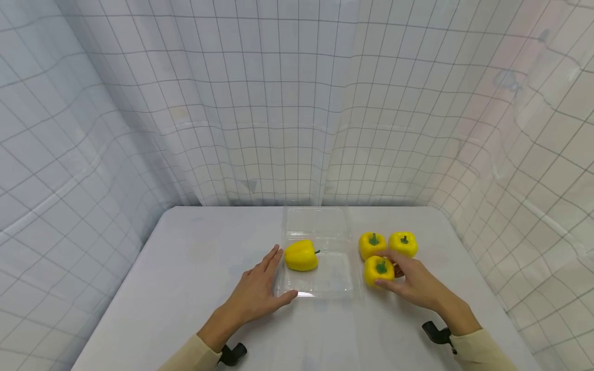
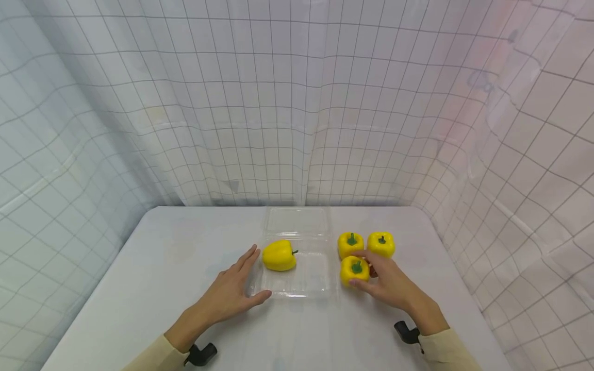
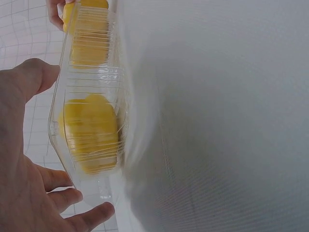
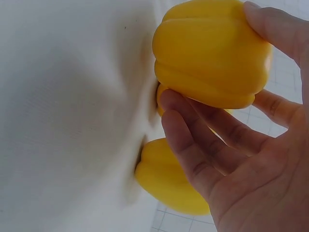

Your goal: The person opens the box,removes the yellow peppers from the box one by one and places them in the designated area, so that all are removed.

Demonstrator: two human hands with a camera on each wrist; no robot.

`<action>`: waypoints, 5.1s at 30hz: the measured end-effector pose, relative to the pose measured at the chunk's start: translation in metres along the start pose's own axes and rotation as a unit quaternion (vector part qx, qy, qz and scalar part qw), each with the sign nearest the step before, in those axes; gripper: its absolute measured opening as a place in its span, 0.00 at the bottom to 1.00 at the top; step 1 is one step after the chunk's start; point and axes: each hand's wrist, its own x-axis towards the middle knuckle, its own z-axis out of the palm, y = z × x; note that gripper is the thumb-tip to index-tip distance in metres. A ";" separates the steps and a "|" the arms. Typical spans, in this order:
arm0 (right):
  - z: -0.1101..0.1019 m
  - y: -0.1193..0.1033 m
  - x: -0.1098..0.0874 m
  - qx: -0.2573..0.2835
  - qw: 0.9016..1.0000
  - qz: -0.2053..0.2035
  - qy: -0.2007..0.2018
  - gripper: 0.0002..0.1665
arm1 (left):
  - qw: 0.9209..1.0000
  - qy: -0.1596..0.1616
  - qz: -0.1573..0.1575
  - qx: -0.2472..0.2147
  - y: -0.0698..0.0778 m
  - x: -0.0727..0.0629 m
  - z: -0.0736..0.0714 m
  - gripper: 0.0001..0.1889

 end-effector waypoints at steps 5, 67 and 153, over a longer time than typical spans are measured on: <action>0.002 0.001 0.000 0.003 1.000 0.004 -0.009 0.39 | 1.000 0.001 0.000 -0.001 -0.001 0.000 0.001 0.60; -0.016 0.000 -0.011 -0.017 1.000 -0.009 0.022 0.39 | 1.000 0.004 0.005 -0.012 -0.002 0.003 -0.001 0.61; 0.004 -0.088 0.055 -0.093 0.991 -0.088 0.039 0.42 | 1.000 0.011 0.003 -0.020 -0.002 0.001 0.002 0.59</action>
